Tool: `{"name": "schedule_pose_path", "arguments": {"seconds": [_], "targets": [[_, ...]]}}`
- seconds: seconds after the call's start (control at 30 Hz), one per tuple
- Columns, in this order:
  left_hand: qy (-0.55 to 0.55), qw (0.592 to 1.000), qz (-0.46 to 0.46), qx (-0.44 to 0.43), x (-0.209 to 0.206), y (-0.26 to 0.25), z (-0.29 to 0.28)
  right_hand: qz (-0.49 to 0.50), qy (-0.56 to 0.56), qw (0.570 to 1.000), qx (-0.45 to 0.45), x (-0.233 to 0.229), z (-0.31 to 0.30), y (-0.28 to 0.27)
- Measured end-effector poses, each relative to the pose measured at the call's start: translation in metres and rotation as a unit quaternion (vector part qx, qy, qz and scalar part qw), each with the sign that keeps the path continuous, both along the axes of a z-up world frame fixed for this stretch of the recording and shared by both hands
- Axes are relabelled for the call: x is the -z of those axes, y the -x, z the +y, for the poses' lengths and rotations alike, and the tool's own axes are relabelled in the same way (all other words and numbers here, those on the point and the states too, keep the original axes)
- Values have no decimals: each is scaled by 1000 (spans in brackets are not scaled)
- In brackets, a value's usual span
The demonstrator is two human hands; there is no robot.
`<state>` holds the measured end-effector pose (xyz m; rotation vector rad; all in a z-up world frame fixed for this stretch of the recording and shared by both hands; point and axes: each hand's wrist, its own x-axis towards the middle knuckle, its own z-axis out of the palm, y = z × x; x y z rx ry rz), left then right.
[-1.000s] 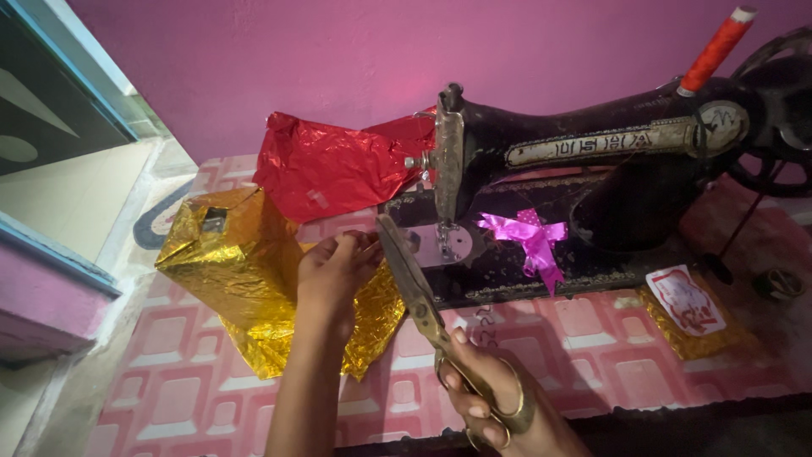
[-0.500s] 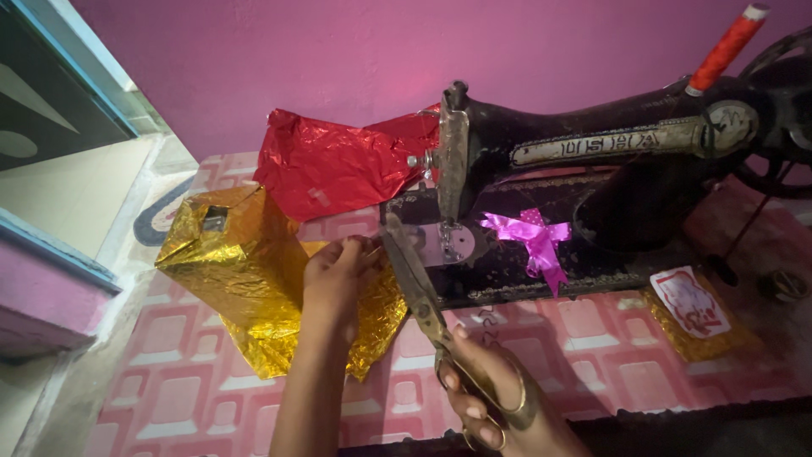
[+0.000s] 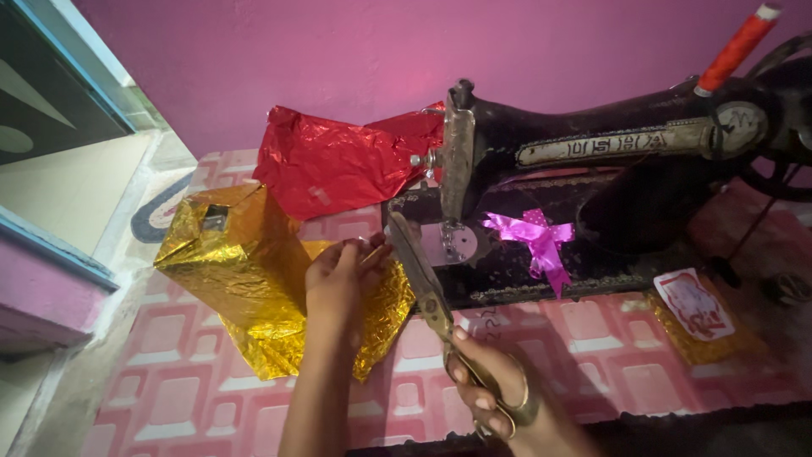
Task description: The person wraps a small rectangular box with gold metallic paper, using scissors to trim the paper and tape to secure the edges. The person folds the paper around the box, cuts excess material, and applies tape to seal the package.
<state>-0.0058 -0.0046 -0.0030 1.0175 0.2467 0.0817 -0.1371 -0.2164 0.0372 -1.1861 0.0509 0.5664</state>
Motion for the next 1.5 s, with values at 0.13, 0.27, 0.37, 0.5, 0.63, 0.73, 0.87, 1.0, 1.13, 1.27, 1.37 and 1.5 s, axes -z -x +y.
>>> {"name": "schedule_pose_path", "arguments": {"seconds": [0.13,0.27,0.37,0.5,0.63,0.73,0.87,1.0,1.13,1.27,1.37,1.5], "targets": [[-9,1000,0,12,0,2,-2,15,120,993,7,-5,-1,-7],[6,1000,5,-3,-1,4,-3,-23,126,992,-10,-12,-4,-12],[-24,1000,7,-12,-2,4,-4,-20,159,987,-18,-20,-10,-16],[-35,999,-5,-11,-1,7,-7,12,296,955,1,-30,-8,-24],[-12,1000,-6,-12,-2,12,-10,-208,553,806,23,-36,-3,-41],[-29,999,-8,-13,-3,19,-12,-236,595,767,41,-35,5,-50],[-49,998,5,-26,-5,25,-12,-250,627,737,29,-27,15,-67],[-41,999,10,-24,-10,28,-12,-256,661,704,39,-23,18,-73],[-113,993,11,-25,-18,35,-13,-257,675,690,34,-20,20,-77],[-409,910,-58,-26,-30,43,-13,-260,677,688,24,-21,20,-77],[-512,853,-103,1,-39,45,-11,-233,685,690,5,-24,22,-81],[-496,860,-110,36,-47,45,-5,-230,706,668,-38,-28,21,-85]]}}
